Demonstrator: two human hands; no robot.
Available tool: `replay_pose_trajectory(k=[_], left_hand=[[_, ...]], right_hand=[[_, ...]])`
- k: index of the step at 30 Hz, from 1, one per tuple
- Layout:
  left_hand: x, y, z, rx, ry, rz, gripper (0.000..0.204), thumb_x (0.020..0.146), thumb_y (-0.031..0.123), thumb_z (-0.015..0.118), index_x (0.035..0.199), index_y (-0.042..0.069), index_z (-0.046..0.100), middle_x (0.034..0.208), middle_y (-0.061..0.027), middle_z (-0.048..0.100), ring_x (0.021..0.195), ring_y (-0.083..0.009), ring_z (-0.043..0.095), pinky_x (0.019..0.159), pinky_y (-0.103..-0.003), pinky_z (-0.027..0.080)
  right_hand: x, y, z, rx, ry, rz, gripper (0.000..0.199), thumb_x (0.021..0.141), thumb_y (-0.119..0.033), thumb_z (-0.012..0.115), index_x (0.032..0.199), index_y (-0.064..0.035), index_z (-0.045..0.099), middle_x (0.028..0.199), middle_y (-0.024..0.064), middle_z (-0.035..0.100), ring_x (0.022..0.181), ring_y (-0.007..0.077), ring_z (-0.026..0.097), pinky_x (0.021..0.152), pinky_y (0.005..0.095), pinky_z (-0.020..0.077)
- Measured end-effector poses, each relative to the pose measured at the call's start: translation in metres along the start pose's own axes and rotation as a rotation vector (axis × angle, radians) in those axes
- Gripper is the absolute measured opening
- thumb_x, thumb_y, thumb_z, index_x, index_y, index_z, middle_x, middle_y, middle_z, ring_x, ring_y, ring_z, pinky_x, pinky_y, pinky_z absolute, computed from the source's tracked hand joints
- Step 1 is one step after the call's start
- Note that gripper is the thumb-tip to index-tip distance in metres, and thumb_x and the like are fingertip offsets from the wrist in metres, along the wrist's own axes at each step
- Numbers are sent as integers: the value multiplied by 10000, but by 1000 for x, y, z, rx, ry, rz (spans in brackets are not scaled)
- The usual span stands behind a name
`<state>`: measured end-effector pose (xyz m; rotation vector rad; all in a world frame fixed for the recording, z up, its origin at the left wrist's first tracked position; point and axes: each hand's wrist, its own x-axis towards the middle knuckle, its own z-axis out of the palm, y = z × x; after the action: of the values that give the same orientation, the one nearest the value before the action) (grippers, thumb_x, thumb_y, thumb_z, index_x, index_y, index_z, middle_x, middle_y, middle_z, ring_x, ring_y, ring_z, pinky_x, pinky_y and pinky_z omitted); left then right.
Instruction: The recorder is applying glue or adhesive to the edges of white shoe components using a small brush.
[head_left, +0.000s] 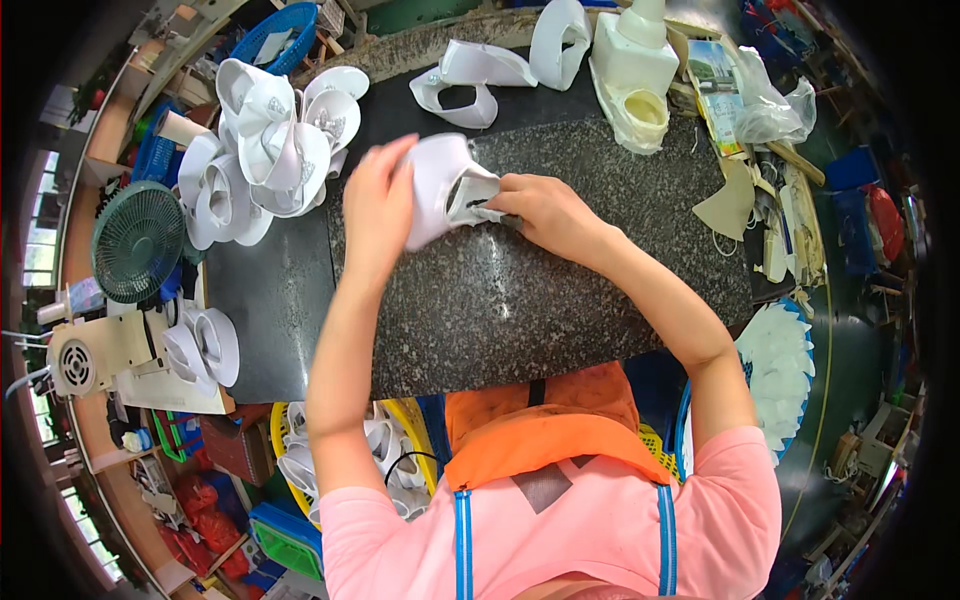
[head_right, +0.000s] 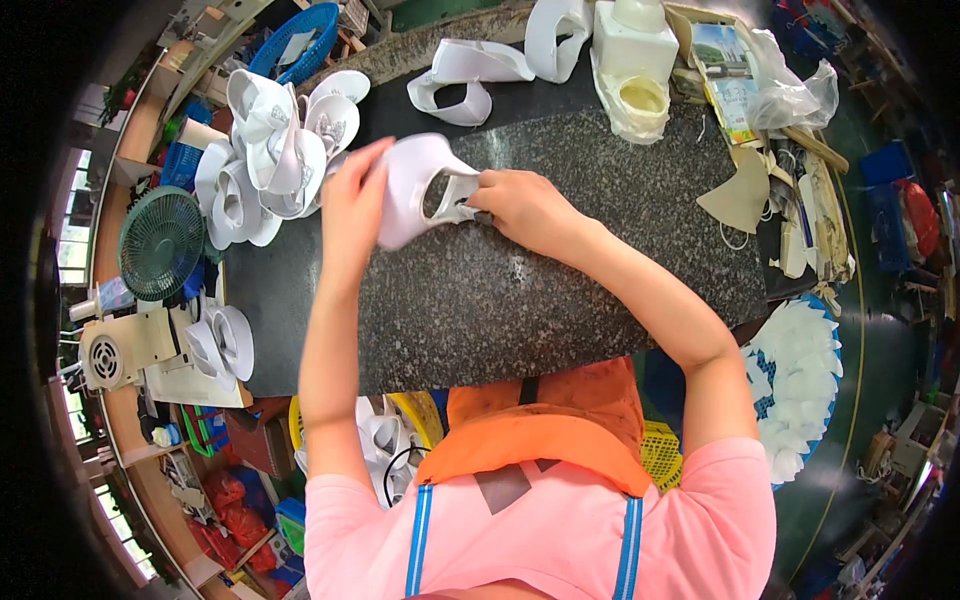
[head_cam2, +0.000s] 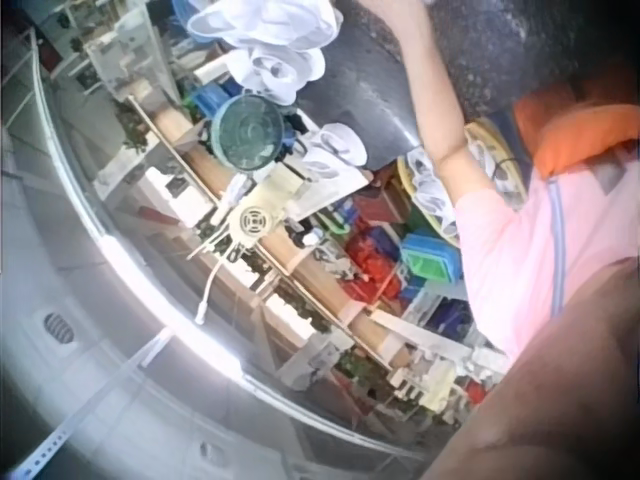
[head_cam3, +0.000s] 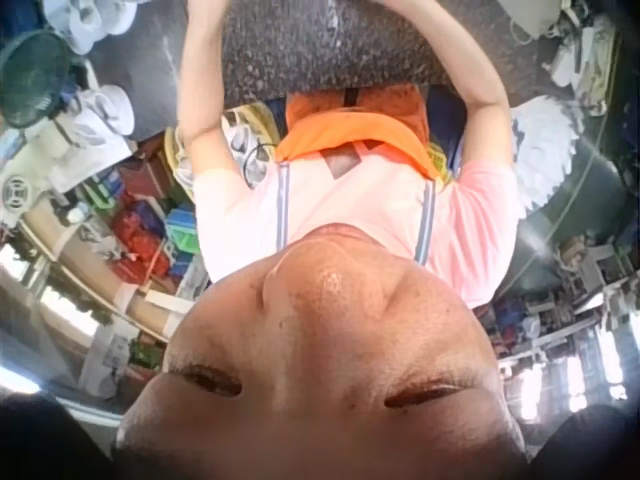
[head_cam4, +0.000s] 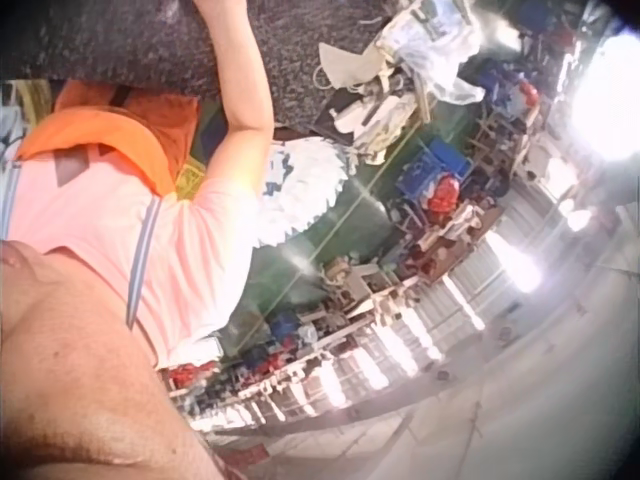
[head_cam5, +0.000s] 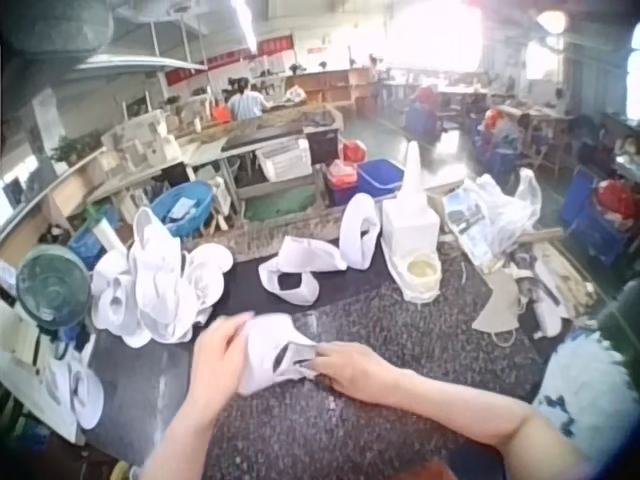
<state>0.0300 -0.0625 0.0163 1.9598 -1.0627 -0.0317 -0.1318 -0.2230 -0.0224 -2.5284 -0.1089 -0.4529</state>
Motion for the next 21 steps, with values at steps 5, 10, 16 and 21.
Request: replay_pose_trajectory(k=[5,10,16,21], left_hand=[[138,-3,68,302,-342,72,278,741,97,526,971,82,682,1012,-178,647,995,-329,604,872,-403,465],[169,-17,106,406,-489,150,267,684,39,522,885,66,695,940,-180,662,935,-335,622,837,-401,478],[151,-25,91,354,-462,197,308,703,0,494,940,31,689,963,-186,652,957,-334,609,857,-391,464],[109,-23,40,55,-178,215,291,754,1,510,990,37,675,908,-166,622,872,-318,606,775,-359,466]], right_hand=[[9,24,0,-117,123,119,331,662,41,585,979,-53,597,866,126,531,815,332,570,695,426,470],[15,54,8,-283,283,69,221,739,-49,569,959,-41,571,857,98,517,792,271,581,648,382,486],[33,61,-6,-462,492,-147,293,745,-114,581,1027,-33,591,876,52,534,769,198,580,649,307,493],[19,42,-24,-208,744,-272,413,696,19,600,1106,-32,616,970,77,579,864,235,603,718,311,503]])
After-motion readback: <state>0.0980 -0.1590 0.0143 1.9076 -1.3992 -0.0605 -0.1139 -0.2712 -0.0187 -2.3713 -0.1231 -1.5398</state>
